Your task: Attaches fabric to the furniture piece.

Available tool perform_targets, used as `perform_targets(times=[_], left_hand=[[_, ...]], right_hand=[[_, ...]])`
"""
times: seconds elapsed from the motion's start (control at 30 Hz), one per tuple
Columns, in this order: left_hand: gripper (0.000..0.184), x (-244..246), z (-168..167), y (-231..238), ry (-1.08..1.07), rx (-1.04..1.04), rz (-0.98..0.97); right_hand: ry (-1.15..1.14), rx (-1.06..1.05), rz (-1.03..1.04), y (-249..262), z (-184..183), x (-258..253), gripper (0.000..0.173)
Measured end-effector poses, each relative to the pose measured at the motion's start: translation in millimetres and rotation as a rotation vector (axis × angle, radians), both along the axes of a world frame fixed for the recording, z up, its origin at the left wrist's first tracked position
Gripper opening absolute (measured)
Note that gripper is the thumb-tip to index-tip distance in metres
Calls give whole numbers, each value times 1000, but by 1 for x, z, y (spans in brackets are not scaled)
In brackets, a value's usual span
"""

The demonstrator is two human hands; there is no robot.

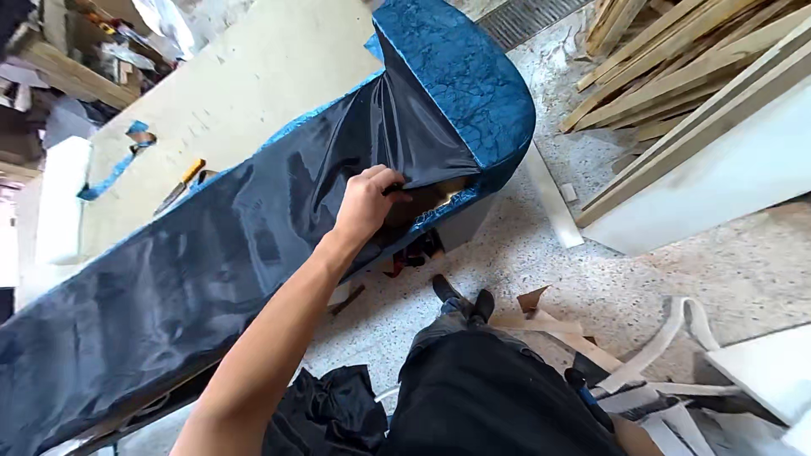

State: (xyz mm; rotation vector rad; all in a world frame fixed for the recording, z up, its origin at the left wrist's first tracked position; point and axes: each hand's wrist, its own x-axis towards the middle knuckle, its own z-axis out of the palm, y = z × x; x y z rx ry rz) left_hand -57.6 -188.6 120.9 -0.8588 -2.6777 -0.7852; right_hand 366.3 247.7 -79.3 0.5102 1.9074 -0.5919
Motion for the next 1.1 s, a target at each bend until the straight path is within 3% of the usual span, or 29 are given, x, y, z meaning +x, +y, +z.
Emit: perform_targets(times=[0.1,0.27,0.37,0.63,0.8,0.87,1.0,1.1], left_hand=[[7,8,-11,0,76,-41,-37],[13,24,-42,7,160,-132,-69],[14,22,-56,10,197,-204,-147],[15,12,-60,8,194,-64,-163],[21,-5,-50,11,82,-86,-443],[22,-15,-53,11,71,-122,-568],[20,-32,-51,20,29,-167,-709],[19,-45,-52,29,-148,-124,-728]], right_hand=[[-61,0,27,8,-23,3,56],[-47,42,80,18,-34,-12,55],[89,86,40,16,-28,-30,51],[549,36,-212,-36,81,-87,44],[602,55,-498,-102,124,-114,31],[631,84,-645,-131,132,-122,35],[736,177,-664,-175,170,-149,57],[715,108,-703,-197,207,-167,53]])
